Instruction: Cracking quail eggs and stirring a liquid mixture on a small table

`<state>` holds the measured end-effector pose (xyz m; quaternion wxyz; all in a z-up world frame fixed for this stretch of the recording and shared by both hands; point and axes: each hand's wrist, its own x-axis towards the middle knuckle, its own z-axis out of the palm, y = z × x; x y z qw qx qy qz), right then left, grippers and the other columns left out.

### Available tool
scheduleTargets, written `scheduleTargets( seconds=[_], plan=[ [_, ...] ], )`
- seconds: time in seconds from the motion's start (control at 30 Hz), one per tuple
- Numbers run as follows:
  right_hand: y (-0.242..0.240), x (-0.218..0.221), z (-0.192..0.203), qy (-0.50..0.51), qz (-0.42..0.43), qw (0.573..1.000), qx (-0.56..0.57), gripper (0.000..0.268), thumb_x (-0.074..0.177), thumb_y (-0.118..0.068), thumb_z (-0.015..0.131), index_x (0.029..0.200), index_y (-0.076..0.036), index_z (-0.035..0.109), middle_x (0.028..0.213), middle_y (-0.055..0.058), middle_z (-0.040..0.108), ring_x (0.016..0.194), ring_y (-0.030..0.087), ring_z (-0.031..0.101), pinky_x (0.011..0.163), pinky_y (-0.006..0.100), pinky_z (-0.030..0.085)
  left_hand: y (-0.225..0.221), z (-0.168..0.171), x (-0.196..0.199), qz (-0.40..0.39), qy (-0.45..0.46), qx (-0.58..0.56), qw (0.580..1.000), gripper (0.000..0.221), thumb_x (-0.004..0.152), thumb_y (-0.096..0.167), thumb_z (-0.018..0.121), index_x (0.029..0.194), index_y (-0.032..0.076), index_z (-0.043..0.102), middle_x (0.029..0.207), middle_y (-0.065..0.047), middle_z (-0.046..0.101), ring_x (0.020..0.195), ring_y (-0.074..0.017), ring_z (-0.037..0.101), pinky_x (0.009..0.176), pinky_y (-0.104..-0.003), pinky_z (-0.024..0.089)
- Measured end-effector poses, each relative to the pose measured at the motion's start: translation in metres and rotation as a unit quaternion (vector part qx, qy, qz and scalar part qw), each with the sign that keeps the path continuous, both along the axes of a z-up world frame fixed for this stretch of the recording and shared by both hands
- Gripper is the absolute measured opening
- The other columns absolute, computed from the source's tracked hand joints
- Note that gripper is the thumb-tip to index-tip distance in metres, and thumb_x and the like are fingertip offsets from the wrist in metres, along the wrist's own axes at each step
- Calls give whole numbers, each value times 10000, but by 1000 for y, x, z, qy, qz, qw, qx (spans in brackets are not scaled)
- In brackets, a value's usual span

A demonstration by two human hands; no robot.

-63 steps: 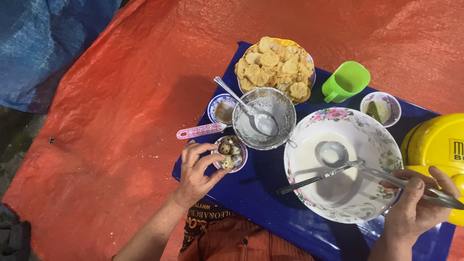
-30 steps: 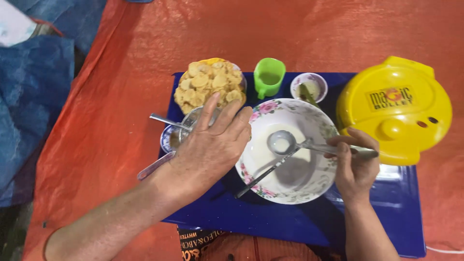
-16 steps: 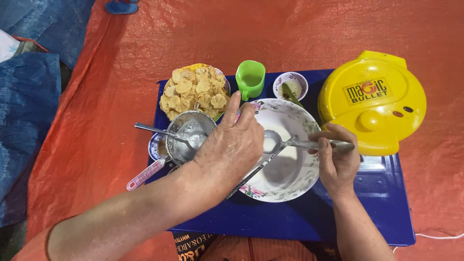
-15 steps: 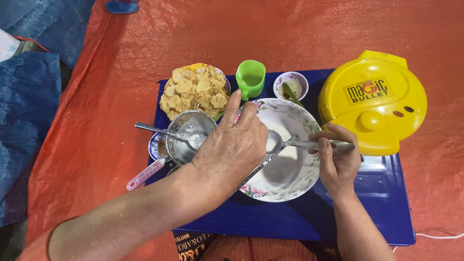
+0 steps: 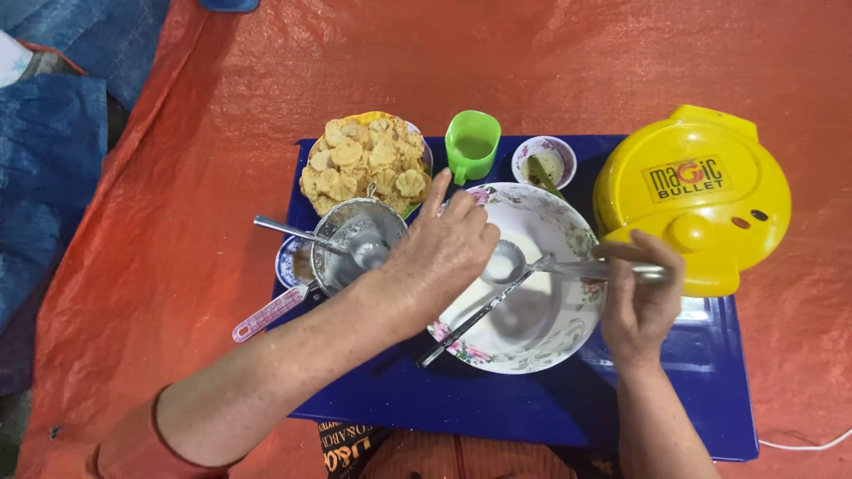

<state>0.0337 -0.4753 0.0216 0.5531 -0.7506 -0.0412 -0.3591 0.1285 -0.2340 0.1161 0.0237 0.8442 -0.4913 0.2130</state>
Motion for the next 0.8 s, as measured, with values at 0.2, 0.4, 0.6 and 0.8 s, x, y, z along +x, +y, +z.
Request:
scheduleTargets(
  seconds=[0.2,0.4,0.6,0.8],
  plan=[
    [1,-7,19,-35,-84,995,-27,289,1170,-174,481,1395,-6,414,1098,274,630,975,334,685,859,365,509,17,12,11,50,1,56,997,255,741,212,767,978,184,677,954,-39,655,942,-293,565,1105,-604,386],
    [-2,-9,12,-45,-94,993,-55,297,1187,-174,489,1390,34,426,1140,300,607,1014,338,654,896,387,528,33,12,2,32,69,14,997,335,784,347,828,1023,171,673,948,-43,620,931,-307,546,1052,-531,365],
    [-6,-9,14,-89,-134,971,-178,245,1220,-98,492,1301,133,508,1174,310,583,986,408,599,857,453,494,41,2,-12,49,104,9,993,374,748,370,863,1028,201,681,959,-31,642,974,-303,544,1104,-565,347],
    [-20,-22,7,-155,-227,915,-297,203,1195,2,498,1244,184,574,1193,373,619,1114,529,618,1028,563,482,38,6,-20,53,79,-14,995,350,713,373,870,956,187,700,952,-43,637,997,-312,547,1080,-565,360]
  ],
)
